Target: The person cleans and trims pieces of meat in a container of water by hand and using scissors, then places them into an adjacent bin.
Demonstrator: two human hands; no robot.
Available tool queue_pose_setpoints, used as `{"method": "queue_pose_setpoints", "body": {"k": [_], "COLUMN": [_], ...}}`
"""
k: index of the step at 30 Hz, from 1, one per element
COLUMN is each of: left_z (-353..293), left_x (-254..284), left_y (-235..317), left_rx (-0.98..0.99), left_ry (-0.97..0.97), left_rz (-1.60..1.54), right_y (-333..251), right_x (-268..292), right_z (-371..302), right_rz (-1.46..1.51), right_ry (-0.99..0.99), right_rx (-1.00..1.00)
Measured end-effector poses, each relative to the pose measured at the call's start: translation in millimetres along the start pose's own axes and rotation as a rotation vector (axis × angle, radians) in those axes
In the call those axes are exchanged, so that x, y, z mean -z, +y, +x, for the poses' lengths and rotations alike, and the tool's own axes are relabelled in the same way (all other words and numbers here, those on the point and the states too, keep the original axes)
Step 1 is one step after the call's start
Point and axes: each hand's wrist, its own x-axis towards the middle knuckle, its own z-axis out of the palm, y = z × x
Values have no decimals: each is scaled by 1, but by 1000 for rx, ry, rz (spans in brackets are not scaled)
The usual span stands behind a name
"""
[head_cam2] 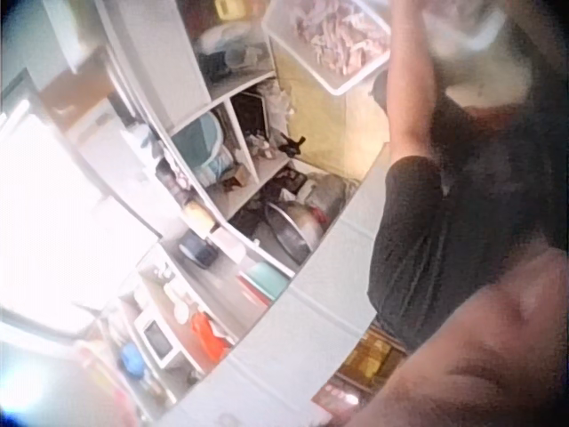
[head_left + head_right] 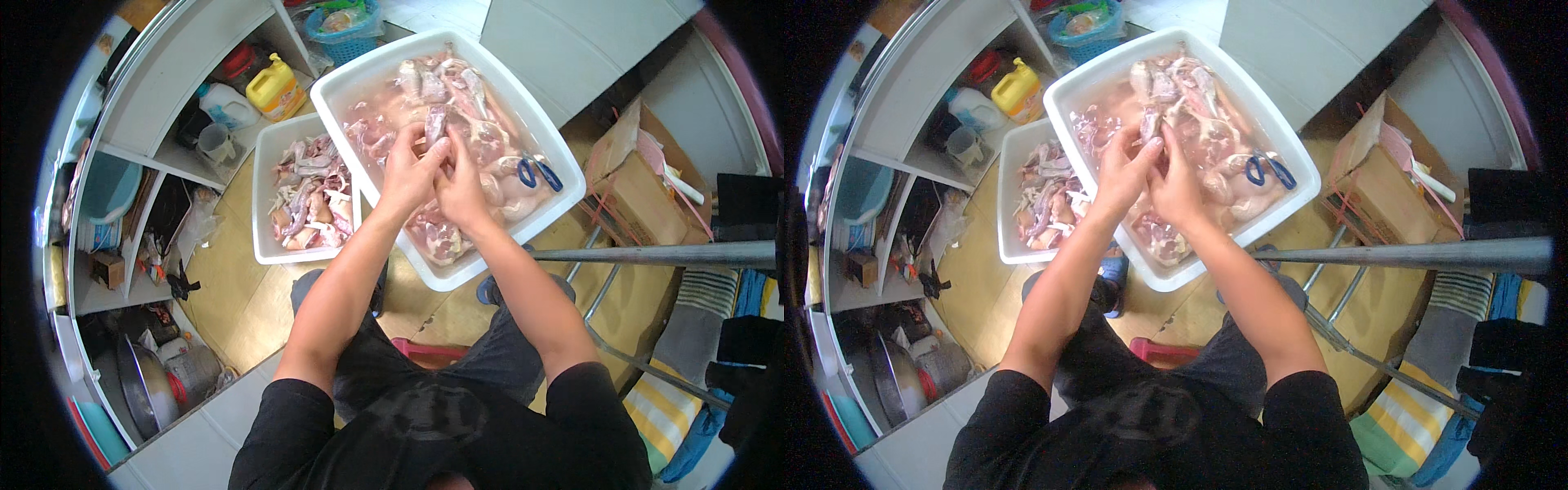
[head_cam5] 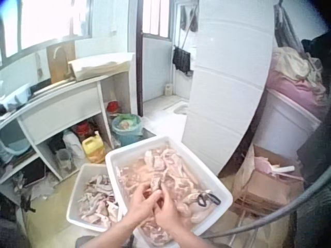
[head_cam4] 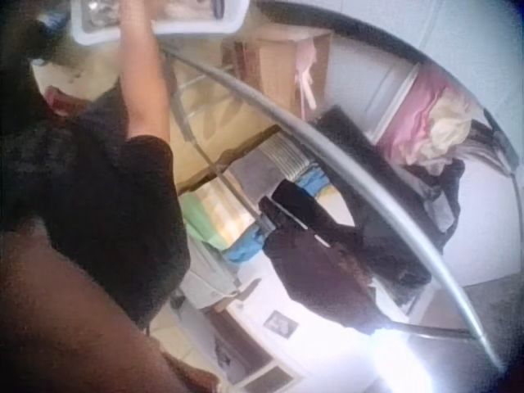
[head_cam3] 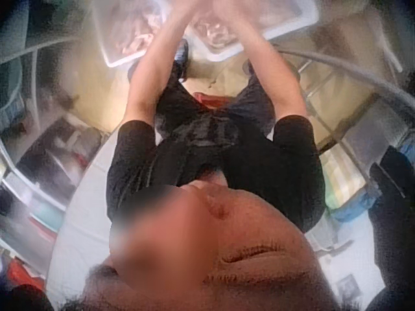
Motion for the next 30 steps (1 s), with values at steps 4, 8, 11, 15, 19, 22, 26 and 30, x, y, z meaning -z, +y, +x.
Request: {"method": "queue_pose_setpoints", "body": {"k": [4,8,11,15,19,22,26,30], "left_z": [11,10,2,7,-1,2,2,7], "left_x": [20,23,22,18,13,16,14,13], "left_y": [-18,-15,-11,-19,-11,-7,-12,-22], "left_rx": [-6,-135,-84,-463,-485,-477,-422,-252], "left_ry": [36,-39,-151,-15,-19,-16,99,160], "left_rz": [0,149,19,429,451,519,610,598], "right_y": [-13,-1,-20,-15,-16,-14,-13,-12], "right_x": [1,8,26,34,39,41,39,36], "right_z": [-7,14,24,28,24,23,21,21], "right_rz": [-117,226,409,321,270,274,269,225], "right_ry": [-162,120,-108,-116,-115,-141,-164,-174], "right_rx": [70,131,-122,-87,-62,-56,-51,-54]}}
